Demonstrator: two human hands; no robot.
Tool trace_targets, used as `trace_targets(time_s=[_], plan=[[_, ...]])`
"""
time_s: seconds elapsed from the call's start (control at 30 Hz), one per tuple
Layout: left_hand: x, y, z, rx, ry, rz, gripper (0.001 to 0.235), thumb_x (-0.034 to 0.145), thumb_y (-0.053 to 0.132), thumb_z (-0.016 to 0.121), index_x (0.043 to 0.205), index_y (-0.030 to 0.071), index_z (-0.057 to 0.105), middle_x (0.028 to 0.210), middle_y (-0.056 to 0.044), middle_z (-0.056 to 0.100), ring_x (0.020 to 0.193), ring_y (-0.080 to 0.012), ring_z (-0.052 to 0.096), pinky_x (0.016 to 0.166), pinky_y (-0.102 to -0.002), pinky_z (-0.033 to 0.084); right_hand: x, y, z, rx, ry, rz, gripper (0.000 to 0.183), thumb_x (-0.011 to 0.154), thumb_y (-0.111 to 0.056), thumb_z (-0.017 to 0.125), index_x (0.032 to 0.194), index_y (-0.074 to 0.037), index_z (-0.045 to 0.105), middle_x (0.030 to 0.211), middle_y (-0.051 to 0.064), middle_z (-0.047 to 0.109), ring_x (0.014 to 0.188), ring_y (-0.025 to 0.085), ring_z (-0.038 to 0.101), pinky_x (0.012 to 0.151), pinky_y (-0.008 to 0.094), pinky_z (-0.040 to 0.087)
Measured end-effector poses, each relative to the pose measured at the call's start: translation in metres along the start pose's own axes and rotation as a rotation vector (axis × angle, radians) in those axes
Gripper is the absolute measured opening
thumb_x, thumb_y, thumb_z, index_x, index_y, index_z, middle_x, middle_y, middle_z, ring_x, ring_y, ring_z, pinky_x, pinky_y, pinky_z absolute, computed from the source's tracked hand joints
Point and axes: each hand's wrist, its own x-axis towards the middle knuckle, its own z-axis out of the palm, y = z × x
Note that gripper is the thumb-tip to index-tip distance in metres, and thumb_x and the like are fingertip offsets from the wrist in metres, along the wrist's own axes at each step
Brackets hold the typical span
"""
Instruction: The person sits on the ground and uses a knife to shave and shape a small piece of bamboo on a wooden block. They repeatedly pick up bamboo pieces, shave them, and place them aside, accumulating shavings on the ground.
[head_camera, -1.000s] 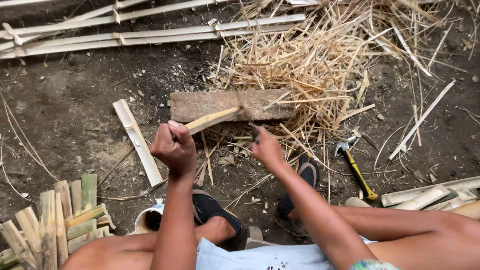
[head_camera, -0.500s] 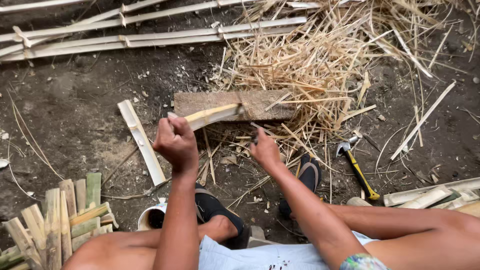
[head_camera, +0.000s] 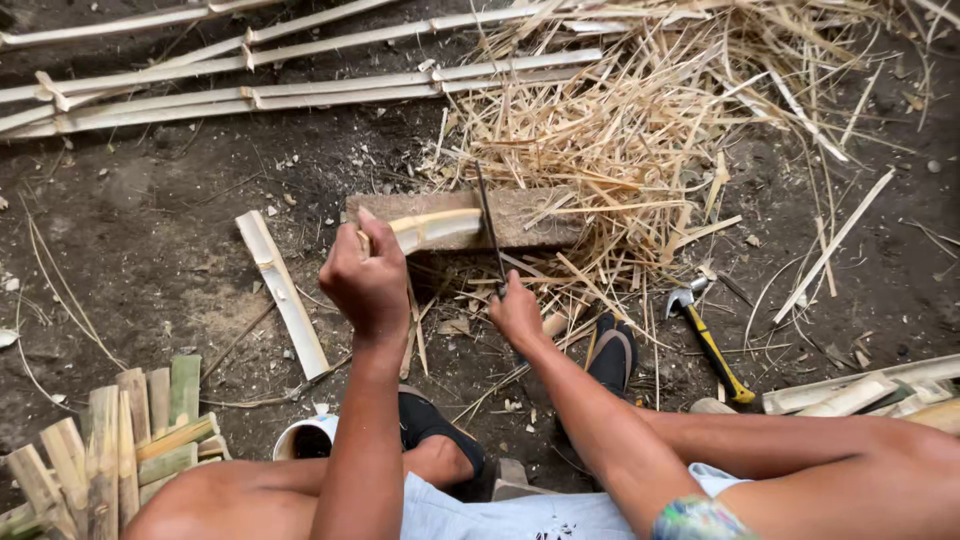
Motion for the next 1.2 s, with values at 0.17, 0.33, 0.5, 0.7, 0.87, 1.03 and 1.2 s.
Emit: trace_targets(time_s=[0.17, 0.33, 0.5, 0.7, 0.87, 1.03, 1.2], plan=[[0.003, 0.021, 0.007, -0.403, 0.103, 0.001, 0.02, 0.104, 0.019, 0.062, 0.1, 0.0, 0.067, 0.086, -0.01, 0.066, 0.073, -0.0169, 0.065, 0.063, -0.028, 0.057, 0.012, 0.045, -0.006, 0.032, -0.104, 0.006, 0.045, 0.088, -0.027, 0.066, 0.123, -0.006, 0.05, 0.09, 0.025, 0.072, 0.083, 0.045, 0.071, 0.076, 0.054, 0.053], [0.001, 0.047, -0.001, -0.893, -0.008, -0.284, 0.031, 0.104, 0.028, 0.052, 0.124, 0.003, 0.054, 0.117, -0.012, 0.057, 0.108, -0.0194, 0.059, 0.096, -0.037, 0.058, -0.05, 0.057, -0.004, 0.184, 0.099, -0.099, 0.045, 0.08, -0.026, 0.069, 0.118, -0.005, 0.059, 0.089, 0.026, 0.071, 0.082, 0.045, 0.069, 0.073, 0.054, 0.053], [-0.004, 0.043, 0.009, -0.75, -0.271, 0.017, 0.026, 0.11, 0.028, 0.046, 0.12, 0.008, 0.034, 0.116, -0.009, 0.036, 0.113, -0.0208, 0.04, 0.11, -0.041, 0.037, -0.083, -0.027, -0.08, 0.239, -0.048, 0.028, 0.025, 0.088, -0.022, 0.063, 0.106, -0.005, 0.061, 0.074, 0.017, 0.071, 0.065, 0.032, 0.068, 0.062, 0.048, 0.054], [-0.004, 0.029, 0.016, -0.759, -0.293, 0.026, 0.022, 0.114, 0.03, 0.043, 0.11, 0.013, 0.029, 0.111, -0.006, 0.033, 0.108, -0.0195, 0.039, 0.105, -0.039, 0.043, -0.095, -0.116, -0.137, 0.291, -0.07, -0.17, 0.019, 0.088, -0.013, 0.062, 0.104, -0.004, 0.056, 0.068, 0.015, 0.069, 0.054, 0.024, 0.068, 0.051, 0.042, 0.054], [0.004, 0.022, 0.002, -0.775, -0.229, -0.023, 0.02, 0.114, 0.03, 0.041, 0.111, 0.012, 0.031, 0.111, -0.007, 0.035, 0.105, -0.018, 0.041, 0.096, -0.037, 0.044, -0.077, -0.118, -0.129, 0.269, -0.136, -0.128, 0.019, 0.09, -0.013, 0.061, 0.105, -0.004, 0.054, 0.069, 0.017, 0.069, 0.054, 0.029, 0.067, 0.049, 0.045, 0.053], [0.009, 0.023, 0.001, -0.75, -0.242, 0.005, 0.024, 0.112, 0.032, 0.043, 0.112, 0.01, 0.034, 0.111, -0.008, 0.038, 0.1, -0.0172, 0.043, 0.091, -0.036, 0.042, -0.09, -0.099, -0.113, 0.386, -0.021, -0.485, 0.019, 0.088, -0.012, 0.061, 0.105, -0.005, 0.056, 0.078, 0.019, 0.073, 0.061, 0.032, 0.074, 0.057, 0.04, 0.06], [0.011, 0.02, -0.001, -0.788, -0.264, 0.015, 0.029, 0.117, 0.036, 0.042, 0.114, 0.009, 0.034, 0.116, -0.008, 0.037, 0.112, -0.0192, 0.042, 0.11, -0.037, 0.042, -0.011, -0.047, -0.074, 0.057, -0.034, 0.027, 0.036, 0.087, -0.019, 0.068, 0.117, -0.003, 0.055, 0.086, 0.03, 0.07, 0.082, 0.047, 0.069, 0.073, 0.054, 0.054]])
